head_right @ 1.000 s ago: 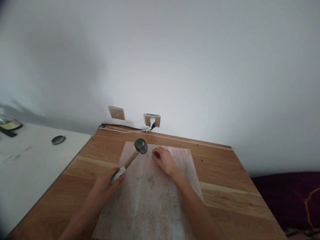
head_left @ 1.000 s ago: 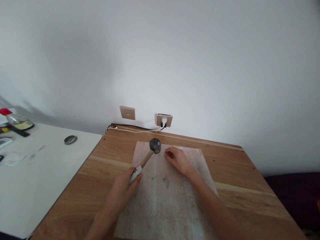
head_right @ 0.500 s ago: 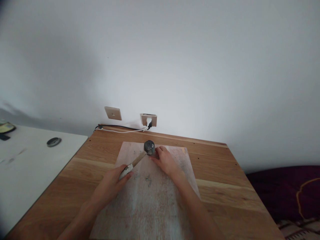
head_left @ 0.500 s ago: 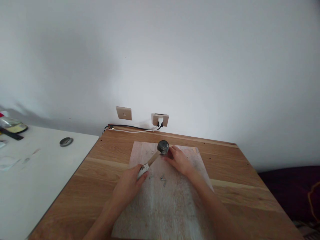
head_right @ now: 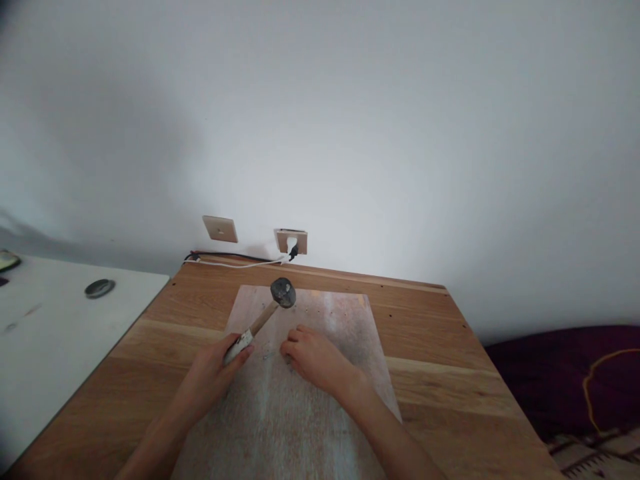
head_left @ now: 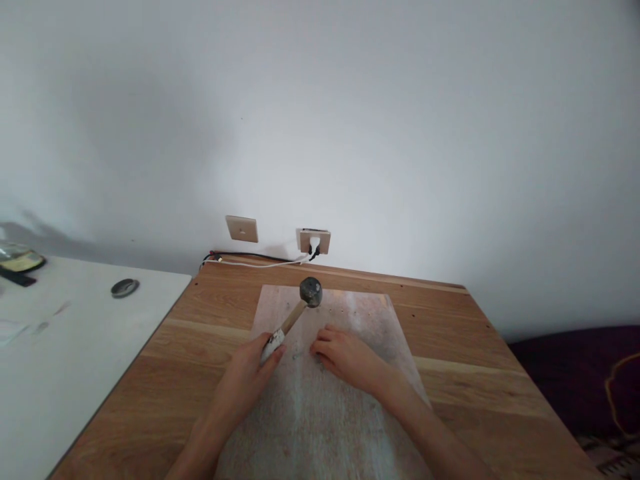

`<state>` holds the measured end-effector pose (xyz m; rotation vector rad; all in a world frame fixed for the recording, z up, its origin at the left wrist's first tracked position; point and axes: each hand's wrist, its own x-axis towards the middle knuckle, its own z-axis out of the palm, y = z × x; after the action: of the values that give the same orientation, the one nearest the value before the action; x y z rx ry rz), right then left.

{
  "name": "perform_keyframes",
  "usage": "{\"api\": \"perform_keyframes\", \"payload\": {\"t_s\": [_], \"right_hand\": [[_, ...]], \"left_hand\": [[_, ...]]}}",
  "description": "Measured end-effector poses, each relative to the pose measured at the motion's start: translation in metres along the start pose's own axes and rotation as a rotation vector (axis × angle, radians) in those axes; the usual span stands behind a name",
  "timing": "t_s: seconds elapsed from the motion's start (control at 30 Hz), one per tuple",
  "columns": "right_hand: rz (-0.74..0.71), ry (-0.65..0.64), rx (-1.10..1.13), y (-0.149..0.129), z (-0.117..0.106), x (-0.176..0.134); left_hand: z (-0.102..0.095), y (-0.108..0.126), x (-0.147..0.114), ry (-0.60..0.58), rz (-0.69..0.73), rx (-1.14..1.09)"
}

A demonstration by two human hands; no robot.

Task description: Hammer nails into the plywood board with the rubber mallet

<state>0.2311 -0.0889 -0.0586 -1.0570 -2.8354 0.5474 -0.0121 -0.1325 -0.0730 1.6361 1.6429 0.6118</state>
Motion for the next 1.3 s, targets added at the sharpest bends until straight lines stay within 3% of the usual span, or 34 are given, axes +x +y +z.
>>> {"api": "perform_keyframes", "payload": {"t_s": [0.1, 0.17, 0.23, 0.33, 0.7, 1.0, 1.2, 1.3], "right_hand": [[0.055, 0.076, 0.124, 0.018, 0.003, -0.001], [0.109, 0.199, 0.253, 0.037, 0.006, -0.001], [0.219, 0.415, 0.412, 0.059, 0.009, 0.002], [0.321, 0.576, 0.461, 0.082, 0.016, 0.009], [0.336, 0.617, 0.345, 0.079, 0.028, 0.014], [0.433, 0.621, 0.329, 0.077, 0.027, 0.019], [0.458, 0.670, 0.287, 0.071, 0.023, -0.014], [0.346, 0.616, 0.261, 0.050, 0.018, -0.038]], "left_hand": [[-0.002, -0.004, -0.003, 0.000, -0.008, 0.008], [-0.002, -0.006, -0.004, 0.001, -0.013, 0.015], [-0.001, -0.007, -0.004, 0.002, -0.011, 0.017], [0.000, -0.007, -0.004, 0.001, -0.009, 0.012], [0.002, -0.005, -0.005, -0.009, -0.030, -0.009], [0.010, 0.024, 0.012, -0.070, 0.068, 0.012], [0.014, 0.032, 0.016, -0.111, 0.085, 0.190], [0.013, 0.030, 0.015, -0.110, 0.089, 0.159]]}}
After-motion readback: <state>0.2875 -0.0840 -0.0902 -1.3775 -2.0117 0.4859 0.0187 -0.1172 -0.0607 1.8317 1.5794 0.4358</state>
